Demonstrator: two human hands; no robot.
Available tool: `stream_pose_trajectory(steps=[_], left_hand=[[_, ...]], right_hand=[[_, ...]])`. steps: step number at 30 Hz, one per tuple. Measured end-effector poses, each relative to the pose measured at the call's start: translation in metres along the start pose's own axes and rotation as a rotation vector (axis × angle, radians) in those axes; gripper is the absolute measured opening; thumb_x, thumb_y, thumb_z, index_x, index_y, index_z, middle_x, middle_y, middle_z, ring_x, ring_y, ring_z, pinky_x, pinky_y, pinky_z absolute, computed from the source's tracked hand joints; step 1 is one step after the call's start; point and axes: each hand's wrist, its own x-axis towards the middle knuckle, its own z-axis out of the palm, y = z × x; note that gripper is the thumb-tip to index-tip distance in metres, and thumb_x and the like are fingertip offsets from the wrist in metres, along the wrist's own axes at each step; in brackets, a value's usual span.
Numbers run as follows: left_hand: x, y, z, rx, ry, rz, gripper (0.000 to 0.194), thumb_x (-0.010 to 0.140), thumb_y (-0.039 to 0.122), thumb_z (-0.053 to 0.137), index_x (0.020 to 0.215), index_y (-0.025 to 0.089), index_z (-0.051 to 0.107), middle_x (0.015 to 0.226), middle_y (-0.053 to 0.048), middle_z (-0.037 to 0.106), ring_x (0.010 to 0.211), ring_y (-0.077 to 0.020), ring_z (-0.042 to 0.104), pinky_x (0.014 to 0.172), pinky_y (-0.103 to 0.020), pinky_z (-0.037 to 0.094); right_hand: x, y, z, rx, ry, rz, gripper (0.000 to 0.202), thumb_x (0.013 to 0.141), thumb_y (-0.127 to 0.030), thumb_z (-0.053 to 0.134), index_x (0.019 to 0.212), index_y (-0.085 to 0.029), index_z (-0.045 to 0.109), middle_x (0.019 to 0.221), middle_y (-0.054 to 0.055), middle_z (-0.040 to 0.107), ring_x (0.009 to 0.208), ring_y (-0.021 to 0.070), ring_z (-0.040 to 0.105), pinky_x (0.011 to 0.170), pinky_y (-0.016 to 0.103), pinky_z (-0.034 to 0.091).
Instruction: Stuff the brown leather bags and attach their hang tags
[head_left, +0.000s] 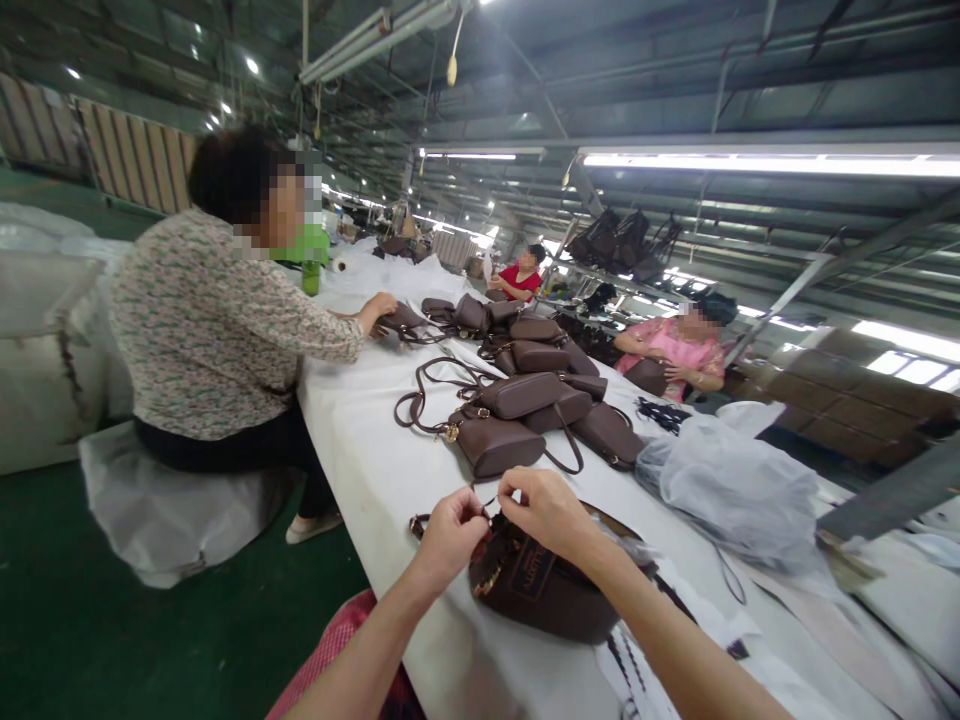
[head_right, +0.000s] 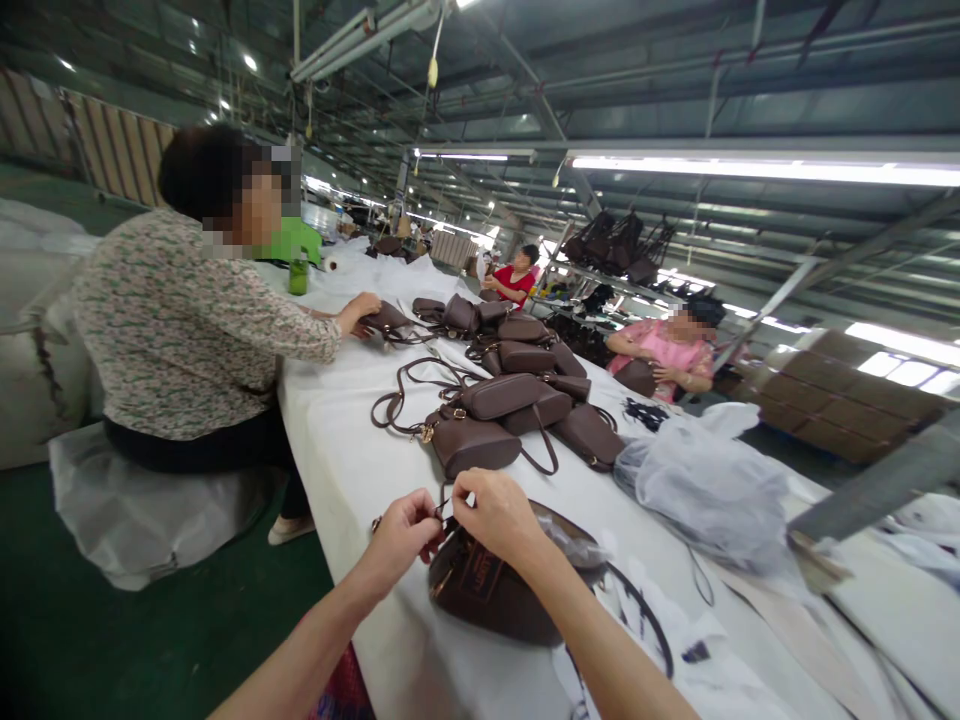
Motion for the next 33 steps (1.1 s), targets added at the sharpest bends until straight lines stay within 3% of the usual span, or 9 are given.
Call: stream_pose_trajectory(steps=[6,10,14,17,20,22,26,29,33], left_hand=[[-0.004,0.009,0.001,-0.245,-0.082,0.135,0.008,0.054,0.011,0.057,0.059,0.016,0.053,0.065,0.003,0.059,0.053,-0.0067,0.045,0.050,-0.018,0.033],[-0.004,0.010,0.004,-0.540,-0.132,0.017,0.010,0.057,0.013,0.061,0.063,0.016,0.054,0.072,-0.001,0.066,0.063,-0.0108,0.053,0.058,-0.020,0.038],[0.000,0.000,0.003,-0.799,-0.076,-0.066,0.017,0.057,0.013,0.064,0.068,0.018,0.053,0.084,-0.003,0.071,0.066,-0.0117,0.057,0.057,-0.020,0.039],[0.003,-0.004,-0.002,-0.921,-0.071,-0.071,0.016,0.060,0.011,0.064,0.072,0.018,0.056,0.103,-0.007,0.072,0.077,-0.0141,0.061,0.059,-0.021,0.042],[0.003,-0.002,-0.007,-0.985,-0.108,-0.059,0.011,0.064,0.011,0.062,0.073,0.016,0.059,0.115,-0.010,0.068,0.083,-0.0154,0.063,0.063,-0.023,0.046],[0.002,-0.002,-0.010,-0.991,-0.136,-0.057,0.010,0.065,0.010,0.060,0.073,0.015,0.061,0.120,-0.011,0.065,0.078,-0.0139,0.063,0.060,-0.022,0.046],[0.003,-0.004,-0.009,-1.003,-0.156,-0.102,0.009,0.068,0.008,0.058,0.074,0.012,0.063,0.127,-0.016,0.061,0.061,-0.0062,0.057,0.047,-0.016,0.040],[0.005,-0.004,-0.004,-0.976,-0.135,-0.145,0.018,0.070,0.002,0.056,0.081,0.011,0.067,0.132,-0.014,0.057,0.049,0.0008,0.045,0.040,-0.011,0.035],[0.009,0.001,0.001,-0.885,-0.133,-0.188,0.020,0.075,0.005,0.063,0.092,0.013,0.070,0.129,-0.010,0.059,0.042,0.0042,0.036,0.032,-0.008,0.029]], right_hand=[[0.005,0.000,0.000,0.110,-0.013,0.070,0.012,0.074,-0.012,0.052,0.068,-0.017,0.060,0.067,0.000,0.063,0.062,0.0139,0.054,0.061,0.026,0.035],[0.004,0.007,-0.010,0.634,-0.174,0.188,0.015,0.071,-0.016,0.052,0.085,-0.017,0.059,0.071,-0.002,0.064,0.053,0.0104,0.053,0.052,0.022,0.038],[-0.007,0.014,-0.023,0.872,-0.250,0.070,0.015,0.076,-0.019,0.053,0.089,-0.017,0.060,0.087,0.003,0.070,0.078,0.0155,0.064,0.072,0.028,0.050],[-0.017,0.014,-0.026,0.619,-0.263,-0.126,0.033,0.072,-0.004,0.041,0.090,-0.018,0.065,0.092,0.003,0.070,0.089,0.0161,0.064,0.085,0.031,0.049],[-0.026,0.010,-0.022,0.242,-0.297,-0.377,0.057,0.065,0.006,0.037,0.107,-0.021,0.065,0.112,0.005,0.065,0.105,0.0171,0.058,0.094,0.033,0.045],[-0.029,0.006,-0.017,-0.024,-0.290,-0.470,0.053,0.070,0.006,0.041,0.110,-0.021,0.063,0.114,0.007,0.063,0.105,0.0201,0.055,0.094,0.036,0.044],[-0.033,0.000,-0.006,-0.462,-0.177,-0.537,0.022,0.087,-0.006,0.050,0.098,-0.018,0.064,0.095,0.008,0.061,0.090,0.0238,0.055,0.087,0.040,0.047],[-0.036,0.000,0.002,-0.549,-0.100,-0.571,0.013,0.090,-0.013,0.053,0.098,-0.018,0.063,0.091,0.007,0.060,0.087,0.0228,0.056,0.086,0.039,0.047],[-0.039,0.003,0.009,-0.450,-0.060,-0.569,0.017,0.087,-0.022,0.062,0.104,-0.018,0.063,0.098,0.008,0.062,0.098,0.0242,0.056,0.100,0.044,0.041]])
